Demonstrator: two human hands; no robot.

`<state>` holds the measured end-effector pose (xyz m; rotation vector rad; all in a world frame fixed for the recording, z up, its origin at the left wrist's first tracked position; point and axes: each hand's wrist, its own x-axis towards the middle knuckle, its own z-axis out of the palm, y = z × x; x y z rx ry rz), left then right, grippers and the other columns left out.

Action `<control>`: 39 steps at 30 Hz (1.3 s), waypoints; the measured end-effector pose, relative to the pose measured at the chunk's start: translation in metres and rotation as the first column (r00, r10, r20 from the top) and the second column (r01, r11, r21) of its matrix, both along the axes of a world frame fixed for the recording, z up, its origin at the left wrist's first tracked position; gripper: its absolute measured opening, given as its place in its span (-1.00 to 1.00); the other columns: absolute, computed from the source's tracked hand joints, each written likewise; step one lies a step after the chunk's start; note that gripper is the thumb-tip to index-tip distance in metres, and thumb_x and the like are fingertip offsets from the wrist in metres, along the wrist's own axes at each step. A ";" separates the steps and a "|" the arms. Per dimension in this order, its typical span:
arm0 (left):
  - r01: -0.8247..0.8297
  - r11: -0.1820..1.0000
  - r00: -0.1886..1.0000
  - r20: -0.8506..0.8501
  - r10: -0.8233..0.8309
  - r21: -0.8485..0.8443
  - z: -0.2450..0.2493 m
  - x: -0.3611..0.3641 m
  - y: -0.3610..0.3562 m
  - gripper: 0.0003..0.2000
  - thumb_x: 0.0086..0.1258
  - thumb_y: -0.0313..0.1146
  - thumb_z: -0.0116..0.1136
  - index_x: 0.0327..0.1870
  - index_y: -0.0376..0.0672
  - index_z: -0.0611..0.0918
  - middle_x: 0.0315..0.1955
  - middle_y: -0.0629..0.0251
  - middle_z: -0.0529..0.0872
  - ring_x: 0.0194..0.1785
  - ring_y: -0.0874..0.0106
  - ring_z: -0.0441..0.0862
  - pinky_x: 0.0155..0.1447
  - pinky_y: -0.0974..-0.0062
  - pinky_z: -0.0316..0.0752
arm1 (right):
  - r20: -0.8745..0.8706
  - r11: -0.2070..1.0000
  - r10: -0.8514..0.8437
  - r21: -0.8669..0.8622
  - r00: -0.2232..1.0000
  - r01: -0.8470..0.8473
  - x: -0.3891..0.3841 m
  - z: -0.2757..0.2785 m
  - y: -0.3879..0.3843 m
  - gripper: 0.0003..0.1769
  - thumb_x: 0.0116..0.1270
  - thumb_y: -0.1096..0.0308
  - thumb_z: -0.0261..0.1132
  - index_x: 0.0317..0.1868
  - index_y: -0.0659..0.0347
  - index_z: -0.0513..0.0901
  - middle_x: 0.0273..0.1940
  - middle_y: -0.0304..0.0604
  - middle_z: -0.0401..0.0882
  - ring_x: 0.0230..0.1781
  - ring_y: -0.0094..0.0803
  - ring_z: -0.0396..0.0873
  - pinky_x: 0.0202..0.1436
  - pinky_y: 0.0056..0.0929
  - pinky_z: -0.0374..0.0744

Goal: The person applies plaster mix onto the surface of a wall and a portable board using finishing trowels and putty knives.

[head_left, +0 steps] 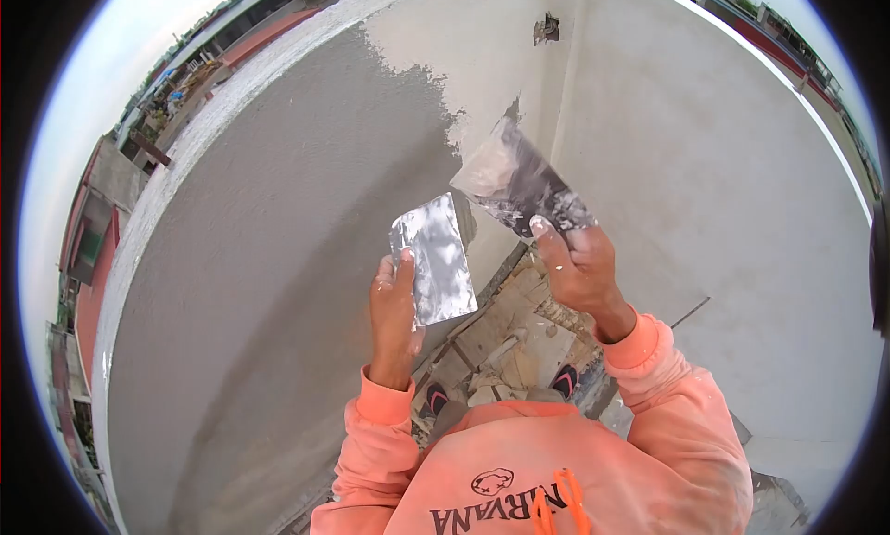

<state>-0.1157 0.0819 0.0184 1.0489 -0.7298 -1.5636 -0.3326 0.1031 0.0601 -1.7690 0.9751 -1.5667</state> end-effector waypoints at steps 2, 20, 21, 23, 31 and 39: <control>0.067 0.998 0.984 -0.168 -0.063 0.015 0.001 -0.012 0.008 -0.80 0.56 -0.38 -0.05 0.02 -0.33 0.48 -0.16 0.24 0.65 -0.19 0.52 0.66 -0.11 0.51 0.64 | -0.331 0.937 0.073 -0.301 0.941 -0.178 0.010 -0.002 0.010 -0.45 0.31 0.61 0.13 0.33 0.23 0.39 0.32 0.02 0.41 0.30 -0.18 0.43 0.43 -0.12 0.36; 0.054 0.943 0.999 0.026 -0.048 -0.328 0.009 -0.027 0.012 -0.82 0.55 -0.34 -0.01 0.01 -0.24 0.44 -0.12 0.30 0.62 -0.14 0.59 0.56 -0.05 0.55 0.52 | -0.567 0.961 -0.129 0.131 0.814 0.243 -0.078 -0.074 0.068 -0.54 0.26 0.55 0.18 0.21 0.29 0.47 -0.03 -0.04 0.58 -0.11 -0.21 0.54 0.03 -0.26 0.53; -0.006 0.910 0.989 0.130 0.066 -0.414 0.014 -0.031 0.013 -0.82 0.56 -0.33 -0.02 0.01 -0.25 0.44 -0.14 0.31 0.60 -0.15 0.59 0.53 -0.04 0.56 0.48 | -0.421 0.916 -0.171 0.265 0.891 0.301 -0.073 -0.074 0.079 -0.63 0.31 0.53 0.14 0.15 0.31 0.50 -0.15 -0.05 0.58 -0.22 -0.23 0.51 -0.05 -0.29 0.52; -0.076 0.808 0.904 0.301 0.304 -0.585 0.019 -0.040 0.013 -0.81 0.57 -0.32 -0.04 -0.01 -0.26 0.43 -0.20 0.33 0.57 -0.17 0.58 0.47 -0.02 0.59 0.40 | -0.236 0.844 -0.293 0.391 0.927 0.366 -0.059 -0.070 0.102 -0.77 0.38 0.48 0.11 0.01 0.33 0.54 -0.35 -0.08 0.55 -0.39 -0.26 0.44 -0.20 -0.35 0.49; 0.194 0.452 0.676 0.453 0.581 -0.871 -0.019 -0.070 0.037 -0.73 0.52 -0.34 -0.05 0.08 -0.34 0.41 -0.26 0.12 0.63 -0.30 0.33 0.58 -0.24 0.46 0.46 | -0.018 0.841 -0.490 0.254 0.871 0.478 0.021 -0.072 0.102 -0.84 0.38 0.43 0.14 -0.15 0.37 0.54 -0.47 0.04 0.53 -0.50 -0.16 0.51 -0.35 -0.22 0.49; 0.500 0.203 0.641 0.517 0.567 -0.842 -0.031 -0.070 0.033 -0.63 0.38 -0.49 0.05 0.20 -0.34 0.44 -0.02 0.04 0.70 -0.28 0.19 0.68 -0.25 0.36 0.59 | 0.085 0.848 -0.477 0.307 0.875 0.432 0.022 -0.072 0.078 -0.76 0.41 0.43 0.06 -0.01 0.38 0.49 -0.39 0.06 0.58 -0.44 -0.22 0.54 -0.28 -0.29 0.51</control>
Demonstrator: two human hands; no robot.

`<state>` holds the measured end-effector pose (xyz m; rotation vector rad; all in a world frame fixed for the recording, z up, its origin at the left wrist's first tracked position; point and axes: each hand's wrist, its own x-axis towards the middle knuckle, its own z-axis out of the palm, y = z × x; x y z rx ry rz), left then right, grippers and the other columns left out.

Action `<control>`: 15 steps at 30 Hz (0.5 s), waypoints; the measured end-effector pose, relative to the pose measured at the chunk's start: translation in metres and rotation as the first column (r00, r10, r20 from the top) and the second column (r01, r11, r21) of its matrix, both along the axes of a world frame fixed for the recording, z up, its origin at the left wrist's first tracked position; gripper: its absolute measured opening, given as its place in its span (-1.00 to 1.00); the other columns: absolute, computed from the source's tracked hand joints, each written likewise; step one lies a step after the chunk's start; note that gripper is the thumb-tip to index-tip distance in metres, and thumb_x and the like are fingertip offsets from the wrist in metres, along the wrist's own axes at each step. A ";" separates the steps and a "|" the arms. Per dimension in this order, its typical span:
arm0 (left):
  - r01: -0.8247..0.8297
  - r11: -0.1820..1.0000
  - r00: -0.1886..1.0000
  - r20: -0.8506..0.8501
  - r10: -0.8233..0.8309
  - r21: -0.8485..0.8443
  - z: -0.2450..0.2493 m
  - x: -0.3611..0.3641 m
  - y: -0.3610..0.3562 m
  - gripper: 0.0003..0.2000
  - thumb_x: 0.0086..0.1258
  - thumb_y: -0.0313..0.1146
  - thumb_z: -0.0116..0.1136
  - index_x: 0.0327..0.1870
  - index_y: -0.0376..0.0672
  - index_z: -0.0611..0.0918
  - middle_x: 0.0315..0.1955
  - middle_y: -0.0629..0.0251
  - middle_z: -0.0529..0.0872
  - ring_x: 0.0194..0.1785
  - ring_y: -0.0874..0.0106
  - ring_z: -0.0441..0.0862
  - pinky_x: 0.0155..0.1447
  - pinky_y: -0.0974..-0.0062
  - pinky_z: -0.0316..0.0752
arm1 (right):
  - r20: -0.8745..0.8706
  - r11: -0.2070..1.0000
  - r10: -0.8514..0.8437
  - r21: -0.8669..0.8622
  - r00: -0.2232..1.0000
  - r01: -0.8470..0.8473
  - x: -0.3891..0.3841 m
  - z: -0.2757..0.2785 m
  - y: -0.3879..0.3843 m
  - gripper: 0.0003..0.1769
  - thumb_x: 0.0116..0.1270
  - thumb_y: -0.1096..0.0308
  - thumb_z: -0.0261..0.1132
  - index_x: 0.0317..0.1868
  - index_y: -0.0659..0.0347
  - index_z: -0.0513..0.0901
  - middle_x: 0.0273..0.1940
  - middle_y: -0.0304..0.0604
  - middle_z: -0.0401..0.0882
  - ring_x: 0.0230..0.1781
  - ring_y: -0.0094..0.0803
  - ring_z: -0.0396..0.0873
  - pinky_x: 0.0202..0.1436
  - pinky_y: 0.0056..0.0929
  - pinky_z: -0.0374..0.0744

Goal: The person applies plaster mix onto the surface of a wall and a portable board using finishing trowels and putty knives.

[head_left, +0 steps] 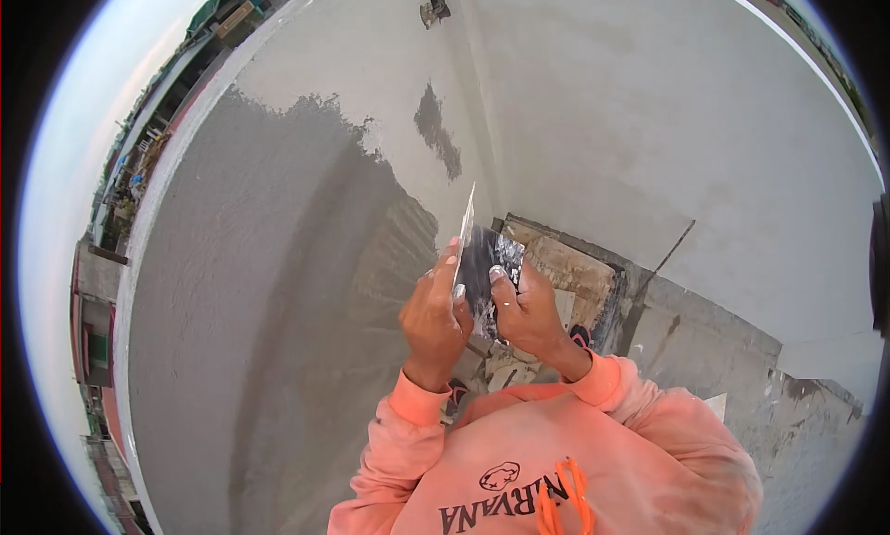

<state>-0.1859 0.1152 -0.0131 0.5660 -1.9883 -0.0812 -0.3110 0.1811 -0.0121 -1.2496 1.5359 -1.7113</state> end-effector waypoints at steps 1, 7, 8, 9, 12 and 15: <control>-0.010 1.000 0.999 0.048 0.010 0.008 -0.001 0.003 -0.001 -0.61 0.37 -0.49 0.06 0.21 -0.34 0.44 -0.02 0.05 0.70 -0.28 0.20 0.68 -0.26 0.37 0.59 | 0.031 1.000 0.012 0.026 0.999 -0.012 -0.001 0.002 -0.001 -0.76 0.41 0.43 0.05 -0.01 0.38 0.49 -0.39 0.03 0.57 -0.44 -0.28 0.52 -0.27 -0.31 0.51; -0.100 0.989 0.966 0.248 0.070 0.110 -0.011 0.017 -0.001 -0.57 0.29 -0.52 0.14 0.22 -0.30 0.45 -0.03 0.10 0.70 -0.29 0.25 0.68 -0.28 0.38 0.58 | 0.158 0.996 0.010 0.083 0.987 -0.024 -0.011 0.012 -0.021 -0.77 0.43 0.40 0.06 -0.01 0.34 0.50 -0.39 -0.19 0.57 -0.40 -0.53 0.43 -0.25 -0.41 0.48; -0.105 0.986 0.964 0.257 0.070 0.126 -0.012 0.019 -0.002 -0.56 0.29 -0.52 0.15 0.22 -0.29 0.46 -0.07 0.10 0.71 -0.30 0.24 0.68 -0.30 0.36 0.57 | 0.172 0.996 0.013 0.081 0.985 -0.027 -0.013 0.011 -0.024 -0.77 0.43 0.39 0.06 -0.01 0.34 0.50 -0.40 -0.23 0.57 -0.39 -0.55 0.42 -0.24 -0.43 0.47; -0.111 0.984 0.962 0.265 0.070 0.142 -0.013 0.020 -0.002 -0.56 0.28 -0.52 0.16 0.22 -0.29 0.46 -0.11 0.10 0.72 -0.31 0.24 0.68 -0.31 0.35 0.57 | 0.184 0.991 -0.001 0.131 0.983 -0.023 -0.016 0.010 -0.029 -0.77 0.43 0.39 0.07 -0.01 0.34 0.50 -0.37 -0.24 0.58 -0.38 -0.56 0.43 -0.23 -0.44 0.48; -0.196 0.950 0.918 0.385 0.090 0.245 -0.015 0.029 -0.003 -0.62 0.27 -0.51 0.17 0.15 -0.25 0.51 -0.32 0.09 0.70 -0.39 0.18 0.66 -0.38 0.29 0.52 | 0.369 0.981 -0.040 0.192 0.929 -0.033 -0.029 0.003 -0.048 -0.76 0.43 0.40 0.08 0.00 0.35 0.51 -0.29 -0.25 0.59 -0.34 -0.57 0.47 -0.20 -0.47 0.51; -0.294 0.874 0.892 0.441 0.104 0.388 -0.029 0.047 -0.010 -0.69 0.28 -0.50 0.16 0.06 -0.21 0.53 -0.49 0.08 0.64 -0.48 0.11 0.61 -0.42 0.25 0.49 | 0.766 0.993 -0.007 0.081 0.642 -0.085 -0.047 -0.006 -0.073 -0.77 0.40 0.44 0.12 -0.01 0.39 0.51 -0.17 -0.16 0.59 -0.26 -0.48 0.59 -0.14 -0.45 0.61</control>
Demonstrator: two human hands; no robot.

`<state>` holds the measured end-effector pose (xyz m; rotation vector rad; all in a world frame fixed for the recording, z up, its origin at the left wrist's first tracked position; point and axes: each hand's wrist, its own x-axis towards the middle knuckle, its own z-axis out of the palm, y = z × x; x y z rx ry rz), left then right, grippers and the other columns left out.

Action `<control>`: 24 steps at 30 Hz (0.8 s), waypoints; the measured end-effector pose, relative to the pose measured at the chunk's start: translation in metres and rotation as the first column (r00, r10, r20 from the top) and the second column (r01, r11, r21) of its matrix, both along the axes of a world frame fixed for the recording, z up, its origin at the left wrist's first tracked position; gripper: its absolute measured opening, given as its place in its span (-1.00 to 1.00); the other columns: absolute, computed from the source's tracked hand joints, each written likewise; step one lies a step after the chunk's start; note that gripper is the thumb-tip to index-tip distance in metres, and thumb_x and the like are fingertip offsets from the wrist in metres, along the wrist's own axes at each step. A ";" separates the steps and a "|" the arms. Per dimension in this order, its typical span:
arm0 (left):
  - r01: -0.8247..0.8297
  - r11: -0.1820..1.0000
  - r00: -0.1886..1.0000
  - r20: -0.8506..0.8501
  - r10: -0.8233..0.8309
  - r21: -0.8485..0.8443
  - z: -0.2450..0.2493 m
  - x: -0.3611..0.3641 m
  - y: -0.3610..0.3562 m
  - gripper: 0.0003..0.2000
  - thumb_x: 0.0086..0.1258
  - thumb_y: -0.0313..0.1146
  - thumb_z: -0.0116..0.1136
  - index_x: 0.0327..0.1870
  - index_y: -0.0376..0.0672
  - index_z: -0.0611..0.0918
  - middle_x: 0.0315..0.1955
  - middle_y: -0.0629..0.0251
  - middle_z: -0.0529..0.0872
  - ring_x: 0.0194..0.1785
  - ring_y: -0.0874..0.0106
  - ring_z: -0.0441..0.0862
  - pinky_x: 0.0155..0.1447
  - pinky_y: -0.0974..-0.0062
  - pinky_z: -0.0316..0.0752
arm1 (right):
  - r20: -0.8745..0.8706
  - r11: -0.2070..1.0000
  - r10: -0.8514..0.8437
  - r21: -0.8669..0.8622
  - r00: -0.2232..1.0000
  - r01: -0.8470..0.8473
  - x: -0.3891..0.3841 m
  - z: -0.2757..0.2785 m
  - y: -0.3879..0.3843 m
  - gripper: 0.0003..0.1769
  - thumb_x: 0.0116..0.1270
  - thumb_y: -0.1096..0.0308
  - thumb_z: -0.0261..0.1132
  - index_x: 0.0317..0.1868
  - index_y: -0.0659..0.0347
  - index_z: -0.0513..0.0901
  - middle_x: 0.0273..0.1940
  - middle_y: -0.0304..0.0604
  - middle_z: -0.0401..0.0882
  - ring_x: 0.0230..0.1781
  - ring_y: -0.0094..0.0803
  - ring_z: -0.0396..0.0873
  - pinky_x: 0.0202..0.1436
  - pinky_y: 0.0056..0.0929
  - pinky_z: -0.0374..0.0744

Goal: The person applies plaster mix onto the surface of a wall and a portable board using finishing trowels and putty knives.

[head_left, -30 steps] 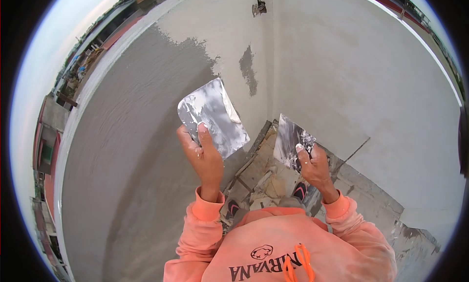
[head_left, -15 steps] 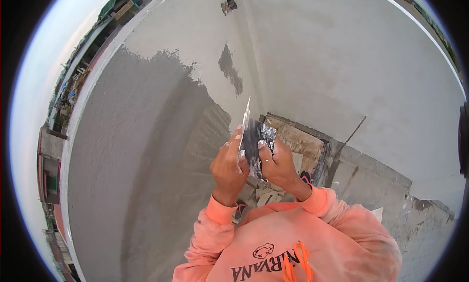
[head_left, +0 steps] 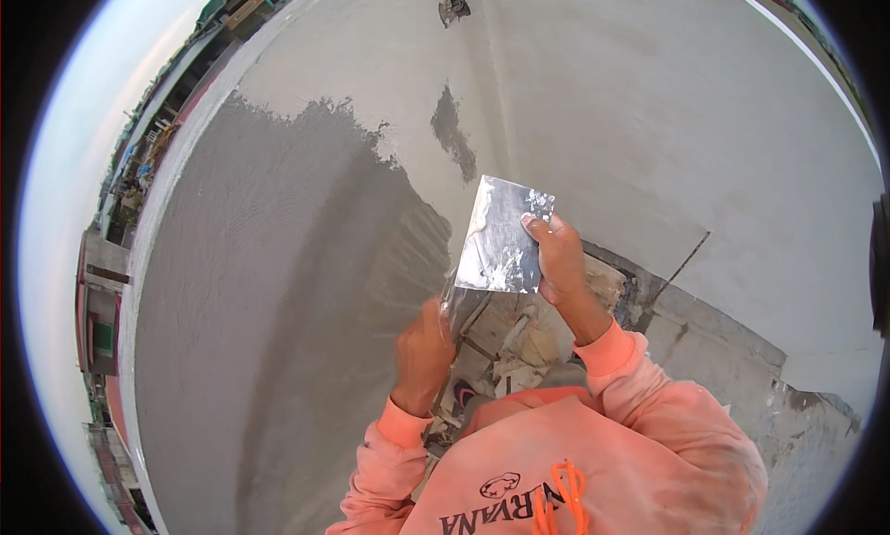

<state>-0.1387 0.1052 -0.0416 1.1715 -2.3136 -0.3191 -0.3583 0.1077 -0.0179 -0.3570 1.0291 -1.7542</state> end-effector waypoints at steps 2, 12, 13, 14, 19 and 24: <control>-0.104 0.993 0.993 0.052 0.107 -0.054 0.002 0.020 -0.011 -0.75 0.28 -0.50 0.16 -0.02 -0.20 0.53 -0.51 0.07 0.63 -0.50 0.08 0.59 -0.42 0.25 0.48 | 0.048 1.000 -0.011 -0.011 0.999 0.011 -0.021 -0.019 -0.020 -0.79 0.39 0.45 0.13 -0.03 0.39 0.51 -0.19 -0.15 0.58 -0.25 -0.44 0.61 -0.16 -0.44 0.63; 0.121 0.868 0.976 0.218 -0.015 -0.481 0.077 0.145 -0.112 -0.93 0.23 -0.49 0.10 -0.29 -0.17 0.53 -0.57 0.21 0.54 -0.60 0.23 0.48 -0.54 0.33 0.35 | 0.130 0.971 -0.003 0.237 0.992 -0.029 -0.091 -0.330 -0.206 -0.80 0.30 0.53 0.16 -0.09 0.43 0.50 -0.23 -0.07 0.54 -0.26 -0.25 0.58 -0.13 -0.24 0.61; 0.125 0.865 0.968 0.249 0.000 -0.487 0.076 0.146 -0.115 -0.94 0.23 -0.48 0.10 -0.30 -0.17 0.53 -0.58 0.22 0.54 -0.60 0.24 0.48 -0.55 0.33 0.34 | 0.122 0.970 -0.033 0.243 0.992 0.003 -0.087 -0.337 -0.221 -0.79 0.30 0.55 0.15 -0.08 0.46 0.49 -0.22 -0.03 0.55 -0.22 -0.17 0.61 -0.06 -0.20 0.62; 0.132 0.860 0.960 0.280 0.013 -0.492 0.076 0.144 -0.116 -0.95 0.23 -0.47 0.09 -0.31 -0.16 0.53 -0.59 0.24 0.53 -0.60 0.24 0.48 -0.56 0.33 0.33 | 0.070 0.965 -0.027 0.261 0.997 0.008 -0.085 -0.343 -0.235 -0.79 0.29 0.53 0.17 -0.08 0.44 0.50 -0.22 -0.03 0.55 -0.23 -0.17 0.61 -0.07 -0.19 0.62; -0.002 0.878 0.953 0.264 0.146 -0.479 0.068 0.140 -0.112 -0.62 0.51 -0.09 -0.07 -0.51 -0.11 0.49 -0.62 0.25 0.52 -0.63 0.21 0.46 -0.58 0.30 0.26 | -0.134 0.930 0.023 0.367 0.991 0.028 -0.086 -0.368 -0.291 -0.78 0.27 0.47 0.18 -0.11 0.40 0.54 -0.24 -0.04 0.57 -0.27 -0.18 0.61 -0.13 -0.14 0.61; 0.037 0.904 0.944 0.313 0.109 -0.426 0.078 0.133 -0.110 -0.94 0.24 -0.43 0.03 -0.46 -0.09 0.48 -0.56 0.27 0.60 -0.62 0.28 0.48 -0.58 0.40 0.29 | -0.069 0.897 0.081 0.440 0.994 -0.043 -0.091 -0.353 -0.322 -0.77 0.27 0.41 0.15 -0.14 0.39 0.57 -0.29 -0.06 0.58 -0.33 -0.20 0.60 -0.19 -0.07 0.62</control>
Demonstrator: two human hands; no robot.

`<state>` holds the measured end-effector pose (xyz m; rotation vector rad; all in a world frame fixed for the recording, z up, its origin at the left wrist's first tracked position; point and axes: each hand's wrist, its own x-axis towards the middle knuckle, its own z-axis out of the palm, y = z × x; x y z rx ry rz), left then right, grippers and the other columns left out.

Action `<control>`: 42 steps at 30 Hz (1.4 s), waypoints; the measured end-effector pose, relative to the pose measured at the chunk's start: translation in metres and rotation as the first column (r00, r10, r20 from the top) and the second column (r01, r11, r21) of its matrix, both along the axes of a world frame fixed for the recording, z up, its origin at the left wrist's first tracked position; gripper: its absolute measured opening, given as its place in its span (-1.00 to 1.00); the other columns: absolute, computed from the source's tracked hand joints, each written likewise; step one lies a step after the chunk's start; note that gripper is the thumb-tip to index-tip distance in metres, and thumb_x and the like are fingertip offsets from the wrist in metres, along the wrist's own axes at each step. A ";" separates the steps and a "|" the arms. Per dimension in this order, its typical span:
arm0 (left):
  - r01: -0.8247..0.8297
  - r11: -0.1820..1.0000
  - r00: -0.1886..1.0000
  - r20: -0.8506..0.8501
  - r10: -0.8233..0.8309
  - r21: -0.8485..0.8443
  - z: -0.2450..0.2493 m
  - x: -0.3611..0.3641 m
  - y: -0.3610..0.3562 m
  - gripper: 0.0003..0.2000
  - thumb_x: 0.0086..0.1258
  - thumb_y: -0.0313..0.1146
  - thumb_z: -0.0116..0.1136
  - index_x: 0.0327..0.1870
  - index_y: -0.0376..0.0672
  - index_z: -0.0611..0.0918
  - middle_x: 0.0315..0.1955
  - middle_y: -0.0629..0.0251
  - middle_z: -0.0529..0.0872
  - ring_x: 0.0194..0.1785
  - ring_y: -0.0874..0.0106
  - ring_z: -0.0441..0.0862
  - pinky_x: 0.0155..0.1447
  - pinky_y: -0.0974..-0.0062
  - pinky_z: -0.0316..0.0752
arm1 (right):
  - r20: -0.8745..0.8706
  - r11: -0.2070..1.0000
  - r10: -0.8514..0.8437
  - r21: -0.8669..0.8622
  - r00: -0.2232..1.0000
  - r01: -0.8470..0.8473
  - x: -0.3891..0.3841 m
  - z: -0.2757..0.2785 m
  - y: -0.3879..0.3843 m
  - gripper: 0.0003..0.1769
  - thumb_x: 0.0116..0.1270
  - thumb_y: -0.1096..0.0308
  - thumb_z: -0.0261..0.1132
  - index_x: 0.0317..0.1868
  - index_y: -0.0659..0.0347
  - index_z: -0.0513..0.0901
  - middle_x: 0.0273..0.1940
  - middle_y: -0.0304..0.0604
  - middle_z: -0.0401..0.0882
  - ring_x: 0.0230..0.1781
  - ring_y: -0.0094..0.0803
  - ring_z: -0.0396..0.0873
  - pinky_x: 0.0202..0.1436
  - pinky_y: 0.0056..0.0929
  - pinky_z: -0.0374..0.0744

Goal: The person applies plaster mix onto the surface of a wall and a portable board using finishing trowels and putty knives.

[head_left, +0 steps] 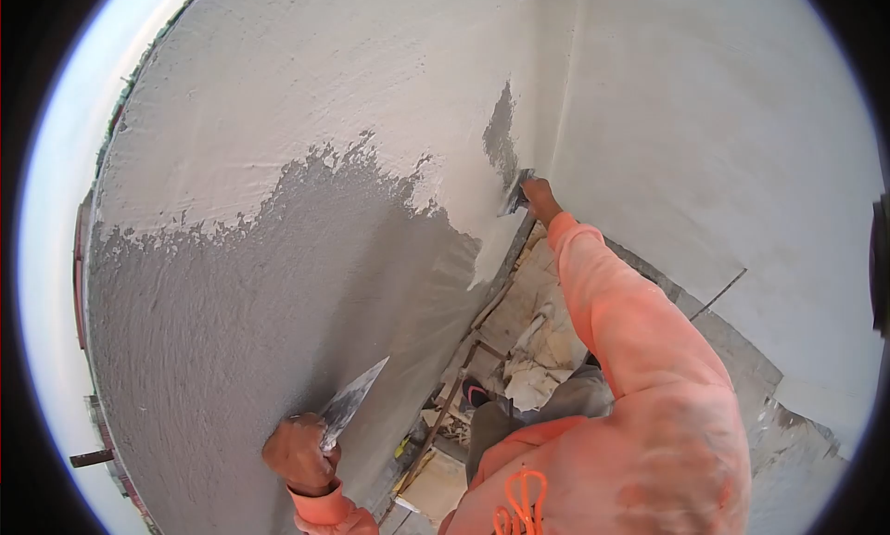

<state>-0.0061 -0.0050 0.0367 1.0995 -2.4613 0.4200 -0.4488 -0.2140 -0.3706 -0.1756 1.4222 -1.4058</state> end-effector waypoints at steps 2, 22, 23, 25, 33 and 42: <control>0.027 1.000 0.999 -0.034 -0.027 -0.007 -0.001 -0.001 -0.001 -0.96 0.22 -0.45 0.04 -0.44 -0.09 0.49 -0.56 0.28 0.60 -0.62 0.28 0.48 -0.58 0.40 0.29 | 0.008 0.998 0.059 -0.009 0.998 -0.059 -0.003 0.015 0.000 -0.75 0.32 0.37 0.15 -0.12 0.38 0.57 -0.28 -0.07 0.60 -0.32 -0.21 0.61 -0.16 -0.07 0.64; 0.116 0.988 0.990 -0.065 -0.123 -0.104 -0.006 0.003 -0.004 -0.93 0.37 -0.40 0.01 -0.34 -0.14 0.48 -0.60 0.29 0.53 -0.65 0.28 0.42 -0.59 0.40 0.22 | -0.211 0.965 0.187 -0.145 0.959 -0.221 -0.006 0.252 0.010 -0.70 0.37 0.45 0.10 -0.01 0.57 0.47 -0.03 0.10 0.51 -0.11 -0.11 0.57 0.00 -0.10 0.60; 0.124 0.985 0.988 -0.078 -0.134 -0.121 -0.007 0.002 -0.005 -0.91 0.38 -0.38 0.01 -0.35 -0.14 0.48 -0.60 0.29 0.54 -0.65 0.28 0.42 -0.59 0.40 0.22 | -0.177 0.963 0.153 -0.194 0.972 -0.187 -0.008 0.255 0.016 -0.72 0.36 0.47 0.09 -0.03 0.56 0.47 -0.04 0.08 0.50 -0.11 -0.13 0.57 0.01 -0.10 0.60; 0.139 0.980 0.984 -0.087 -0.153 -0.140 -0.011 0.006 -0.007 -0.97 0.31 -0.42 0.04 -0.34 -0.13 0.49 -0.59 0.30 0.54 -0.64 0.28 0.43 -0.59 0.40 0.23 | -0.106 0.950 0.088 -0.289 0.991 -0.115 -0.014 0.259 0.030 -0.75 0.34 0.51 0.08 -0.05 0.53 0.47 -0.06 0.04 0.49 -0.11 -0.17 0.57 0.04 -0.11 0.60; 0.021 0.999 0.999 -0.041 -0.023 -0.047 -0.017 0.018 -0.002 -0.74 0.48 -0.18 -0.05 -0.32 -0.17 0.53 -0.60 0.16 0.51 -0.61 0.15 0.45 -0.55 0.25 0.25 | 0.235 0.878 0.161 -0.478 0.959 -0.031 -0.011 0.273 0.134 -0.75 0.27 0.58 0.09 -0.03 0.43 0.42 -0.15 -0.09 0.48 -0.17 -0.26 0.59 0.06 -0.16 0.62; 0.222 0.943 0.961 -0.106 -0.254 -0.249 -0.013 0.006 -0.013 -0.84 0.45 -0.31 0.02 -0.25 -0.19 0.59 -0.55 0.21 0.56 -0.58 0.21 0.50 -0.54 0.33 0.31 | 0.096 0.985 0.020 -0.175 0.995 -0.003 0.066 0.197 0.292 -0.81 0.29 0.49 0.20 -0.11 0.38 0.51 -0.22 -0.17 0.53 -0.27 -0.39 0.57 -0.14 -0.27 0.62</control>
